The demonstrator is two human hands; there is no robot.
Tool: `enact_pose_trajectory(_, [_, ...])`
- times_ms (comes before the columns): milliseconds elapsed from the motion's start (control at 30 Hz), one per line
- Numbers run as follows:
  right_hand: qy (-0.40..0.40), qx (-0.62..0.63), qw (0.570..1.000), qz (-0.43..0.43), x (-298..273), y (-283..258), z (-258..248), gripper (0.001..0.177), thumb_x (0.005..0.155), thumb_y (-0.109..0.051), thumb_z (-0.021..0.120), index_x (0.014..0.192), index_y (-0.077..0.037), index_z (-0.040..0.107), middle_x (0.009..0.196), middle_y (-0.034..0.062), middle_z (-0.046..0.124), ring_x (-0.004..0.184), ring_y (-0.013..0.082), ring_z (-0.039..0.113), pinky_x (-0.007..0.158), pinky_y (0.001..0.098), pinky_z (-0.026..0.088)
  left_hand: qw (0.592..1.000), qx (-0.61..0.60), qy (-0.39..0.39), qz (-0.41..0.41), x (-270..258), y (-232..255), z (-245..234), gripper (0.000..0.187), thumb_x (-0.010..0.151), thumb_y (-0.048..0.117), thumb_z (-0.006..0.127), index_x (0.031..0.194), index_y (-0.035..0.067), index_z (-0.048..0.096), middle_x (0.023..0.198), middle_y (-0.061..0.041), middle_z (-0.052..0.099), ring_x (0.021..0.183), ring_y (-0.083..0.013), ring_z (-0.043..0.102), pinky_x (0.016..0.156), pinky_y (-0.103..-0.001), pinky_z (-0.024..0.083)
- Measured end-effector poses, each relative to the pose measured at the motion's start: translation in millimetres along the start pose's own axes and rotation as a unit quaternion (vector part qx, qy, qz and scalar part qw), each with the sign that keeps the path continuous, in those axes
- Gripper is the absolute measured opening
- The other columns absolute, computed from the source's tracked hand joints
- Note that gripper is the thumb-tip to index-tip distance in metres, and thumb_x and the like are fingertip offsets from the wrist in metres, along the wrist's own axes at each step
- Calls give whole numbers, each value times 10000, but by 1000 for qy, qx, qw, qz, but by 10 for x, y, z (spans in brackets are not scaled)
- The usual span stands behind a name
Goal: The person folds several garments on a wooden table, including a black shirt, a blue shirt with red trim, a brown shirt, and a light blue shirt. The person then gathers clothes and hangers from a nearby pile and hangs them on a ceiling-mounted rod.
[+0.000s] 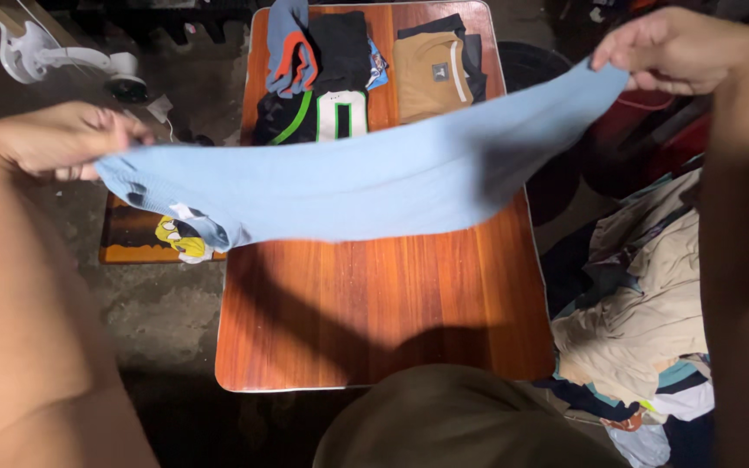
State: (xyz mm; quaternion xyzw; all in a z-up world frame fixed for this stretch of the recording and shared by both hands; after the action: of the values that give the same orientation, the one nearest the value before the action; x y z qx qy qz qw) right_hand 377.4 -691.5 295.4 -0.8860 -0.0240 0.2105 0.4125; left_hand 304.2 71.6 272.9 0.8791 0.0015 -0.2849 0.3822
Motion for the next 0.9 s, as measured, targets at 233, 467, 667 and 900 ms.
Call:
enact_pose_trajectory(233, [-7,-132,987,-89,-92,-338,243,318,947,-67,658,1256,-97,727,831,66,688,649,85,562,537,253,417,965,225,125,-46,60,321,-95,459,743,240,883,1192,175,811,1020,-95,832,947,-227,717,893,-380,528])
enact_pose_trajectory(467, [90,-218,960,-153,-66,-568,476,240,968,-128,664,1192,-90,738,914,80,717,763,136,625,651,310,480,842,291,448,70,103,833,-608,231,944,64,734,1175,56,727,1035,-203,724,906,-365,687,776,-487,551])
enact_pose_trajectory(667, [112,-205,958,-166,187,-509,782,198,986,-181,668,1138,-83,748,985,93,742,860,180,678,748,359,535,862,348,355,102,510,1070,-234,229,956,85,712,1182,108,739,1045,-244,705,936,-425,676,807,-525,535])
enact_pose_trajectory(900, [-29,-128,980,-147,801,145,2205,239,966,-264,674,1077,-70,757,955,83,757,858,194,697,768,385,560,804,303,431,276,-278,1455,410,216,962,-51,672,1131,54,756,1135,-252,645,1058,-434,632,927,-480,513])
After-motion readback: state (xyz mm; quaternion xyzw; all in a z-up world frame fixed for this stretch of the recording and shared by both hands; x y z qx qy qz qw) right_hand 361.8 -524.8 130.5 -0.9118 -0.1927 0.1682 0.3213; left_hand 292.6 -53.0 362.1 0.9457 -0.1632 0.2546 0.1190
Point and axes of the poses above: each hand's wrist, its own x-axis towards the middle knuckle, its own z-axis out of the palm, y = z × x, the point moved 9 cm from there along x, towards the middle knuckle
